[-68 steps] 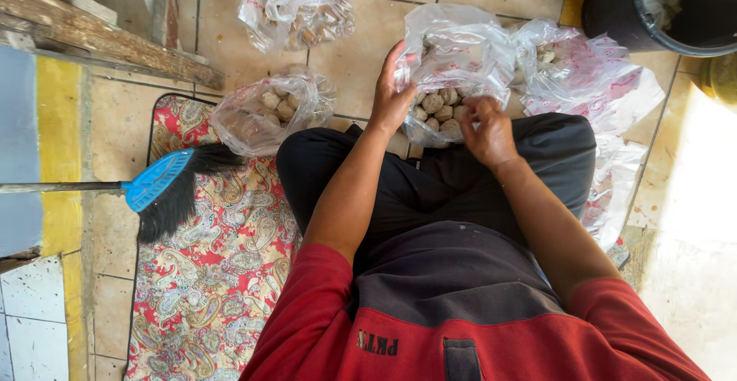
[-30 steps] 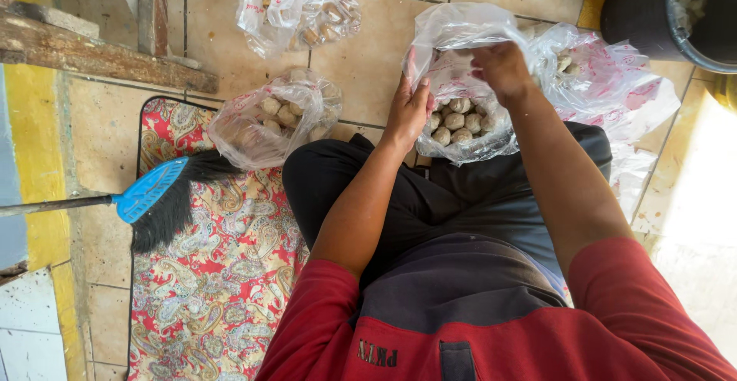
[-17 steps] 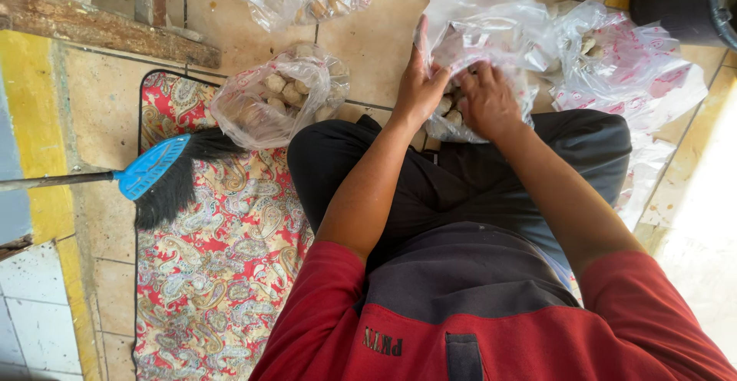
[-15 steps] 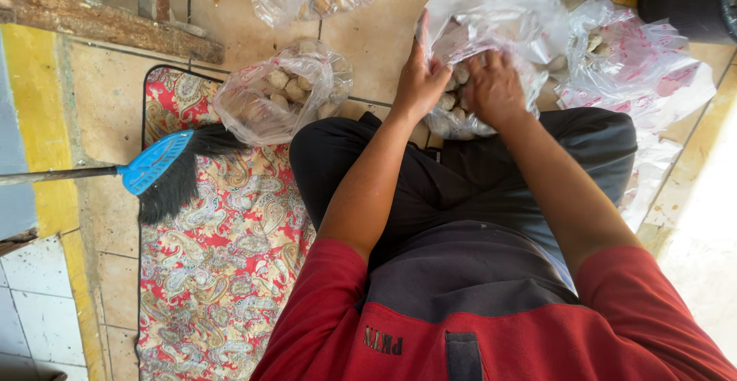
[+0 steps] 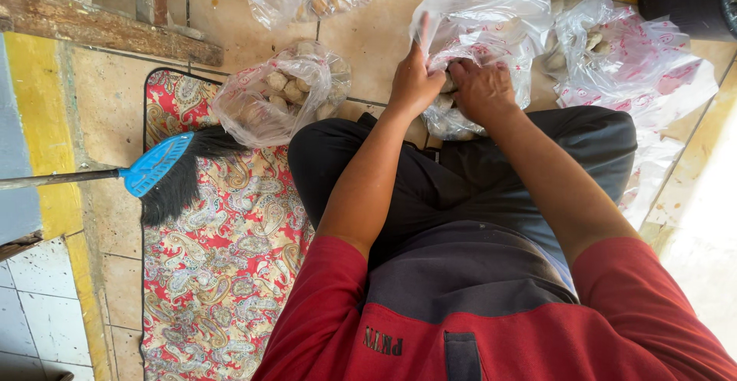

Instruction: The person sits on a mat and transfers small round food items from a large plastic bag into smaller clear plastic bags. They fill each small bag by hand, then tie the top to seal it before setting it aside and repeating the process.

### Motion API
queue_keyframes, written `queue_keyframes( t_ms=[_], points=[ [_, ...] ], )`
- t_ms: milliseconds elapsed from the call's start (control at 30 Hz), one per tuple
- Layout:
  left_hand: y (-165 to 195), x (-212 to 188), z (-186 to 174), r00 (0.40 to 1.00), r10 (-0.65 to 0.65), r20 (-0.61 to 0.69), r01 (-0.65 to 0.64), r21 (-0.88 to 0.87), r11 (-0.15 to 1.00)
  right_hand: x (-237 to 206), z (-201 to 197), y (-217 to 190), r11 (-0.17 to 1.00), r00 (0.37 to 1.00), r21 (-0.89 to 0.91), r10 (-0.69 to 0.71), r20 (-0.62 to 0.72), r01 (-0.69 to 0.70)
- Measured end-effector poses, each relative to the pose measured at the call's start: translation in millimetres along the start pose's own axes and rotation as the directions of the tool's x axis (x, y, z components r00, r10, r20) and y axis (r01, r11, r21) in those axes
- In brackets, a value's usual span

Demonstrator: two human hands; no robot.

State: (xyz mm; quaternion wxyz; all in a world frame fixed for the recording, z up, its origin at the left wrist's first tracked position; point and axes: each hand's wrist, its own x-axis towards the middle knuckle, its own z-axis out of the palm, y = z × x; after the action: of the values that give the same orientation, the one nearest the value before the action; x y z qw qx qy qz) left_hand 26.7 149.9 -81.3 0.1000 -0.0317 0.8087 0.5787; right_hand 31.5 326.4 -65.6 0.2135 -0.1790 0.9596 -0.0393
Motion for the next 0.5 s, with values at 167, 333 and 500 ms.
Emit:
queue_keyframes(
  t_ms=[167,333,500],
  points=[
    [17,-4,-5,0.990,0.104,0.098,-0.084,-0.182,0.980,10,-1,-12,0.989,1.000,-0.143,-0.027,0.001,0.027],
    [22,-5,-6,0.986,0.130,0.103,-0.118,-0.108,0.987,5,-17,-6,0.998,0.982,-0.068,0.020,0.187,-0.007],
    [27,-3,-7,0.991,-0.017,0.135,0.023,-0.043,0.999,-10,-29,9,0.997,0.975,0.070,-0.057,0.214,0.043]
  ],
)
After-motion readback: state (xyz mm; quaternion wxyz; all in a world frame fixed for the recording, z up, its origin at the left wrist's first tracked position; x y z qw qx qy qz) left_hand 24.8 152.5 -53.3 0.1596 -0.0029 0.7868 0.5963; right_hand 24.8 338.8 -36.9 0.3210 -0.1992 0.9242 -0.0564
